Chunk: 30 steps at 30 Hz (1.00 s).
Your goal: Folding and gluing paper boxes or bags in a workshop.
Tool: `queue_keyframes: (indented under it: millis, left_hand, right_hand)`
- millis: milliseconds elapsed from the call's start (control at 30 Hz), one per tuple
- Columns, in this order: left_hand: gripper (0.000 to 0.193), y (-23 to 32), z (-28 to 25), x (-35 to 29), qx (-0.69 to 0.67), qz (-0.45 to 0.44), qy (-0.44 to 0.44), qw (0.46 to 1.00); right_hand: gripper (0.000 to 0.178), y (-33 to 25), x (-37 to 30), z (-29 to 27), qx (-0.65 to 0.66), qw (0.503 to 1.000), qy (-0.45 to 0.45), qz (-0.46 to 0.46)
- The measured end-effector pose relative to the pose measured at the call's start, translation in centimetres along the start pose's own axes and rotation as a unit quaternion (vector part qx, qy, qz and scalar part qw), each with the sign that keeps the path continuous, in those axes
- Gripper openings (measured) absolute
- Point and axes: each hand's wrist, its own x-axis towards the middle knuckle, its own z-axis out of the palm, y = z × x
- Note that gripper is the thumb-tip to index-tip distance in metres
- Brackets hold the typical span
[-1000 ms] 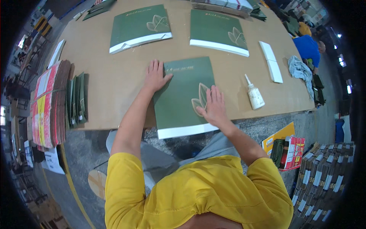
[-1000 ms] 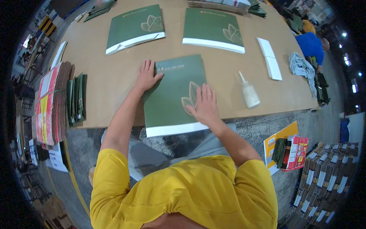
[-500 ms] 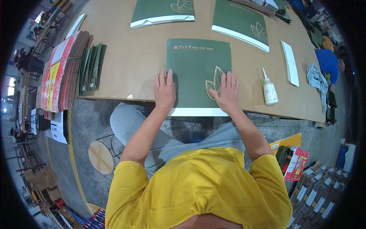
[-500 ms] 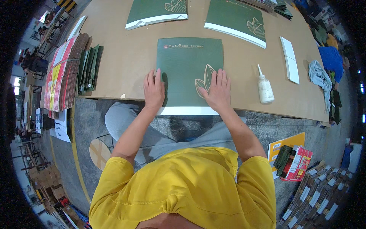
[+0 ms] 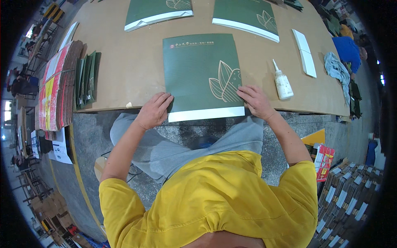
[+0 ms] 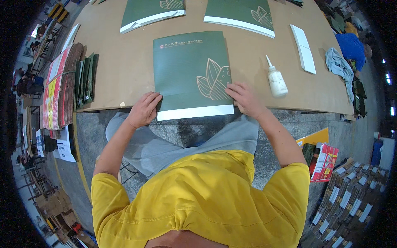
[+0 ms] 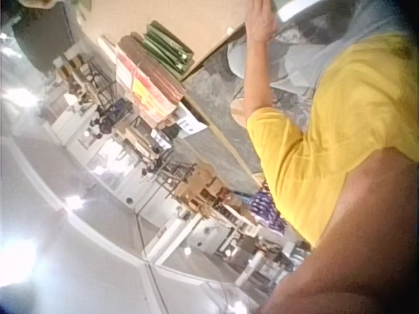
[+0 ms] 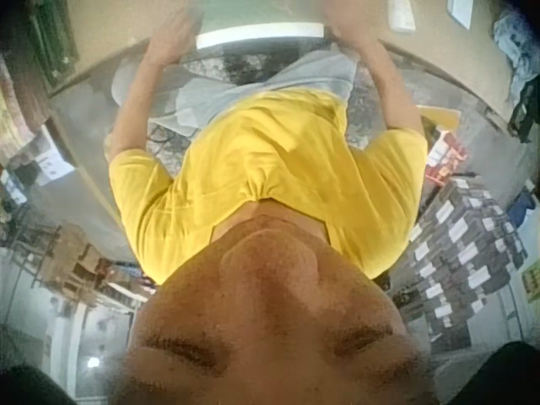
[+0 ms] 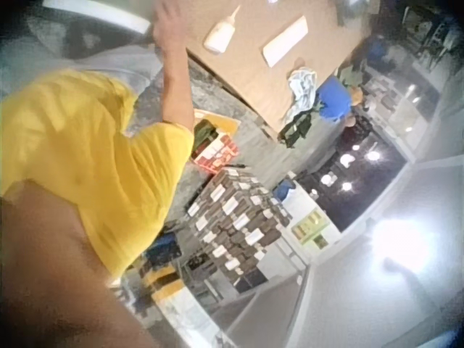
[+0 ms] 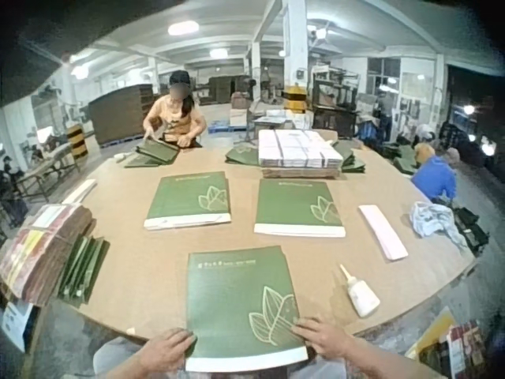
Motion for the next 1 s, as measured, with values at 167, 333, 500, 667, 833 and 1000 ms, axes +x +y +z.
queue_keyframes:
  millis: [167, 333, 500, 667, 833, 1000]
  left_hand:
    - [0.043, -1.0, -0.3, -0.4, -0.017, 0.013, -0.013, 1.0]
    - [0.044, -1.3, 1.8, 2.6, -0.031, -0.026, 0.057, 0.998]
    - [0.04, -0.1, 2.1, 2.7, 0.081, -0.043, 0.037, 0.995]
    - [0.036, 0.2, 1.6, 3.2, 0.07, -0.048, 0.038, 0.996]
    - [0.033, -0.6, 1.1, 3.6, 0.022, -0.061, 0.04, 0.997]
    - [0.033, -1.2, 0.9, 4.2, 0.019, -0.064, 0.006, 0.998]
  right_hand:
    - [0.044, 0.1, 0.3, -1.4, -0.028, 0.997, -0.054, -0.037]
    - [0.042, 1.4, -0.8, 0.5, -0.005, 0.996, 0.016, 0.092]
    - [0.04, 0.4, -0.3, 0.5, -0.071, 0.997, 0.025, 0.017]
    - [0.034, 1.1, 0.3, -0.4, -0.023, 1.0, -0.003, -0.001]
    - [0.033, 1.4, 1.2, -0.5, 0.038, 0.994, -0.073, 0.065]
    - [0.029, 1.8, 1.7, -0.8, 0.05, 0.994, -0.077, 0.067]
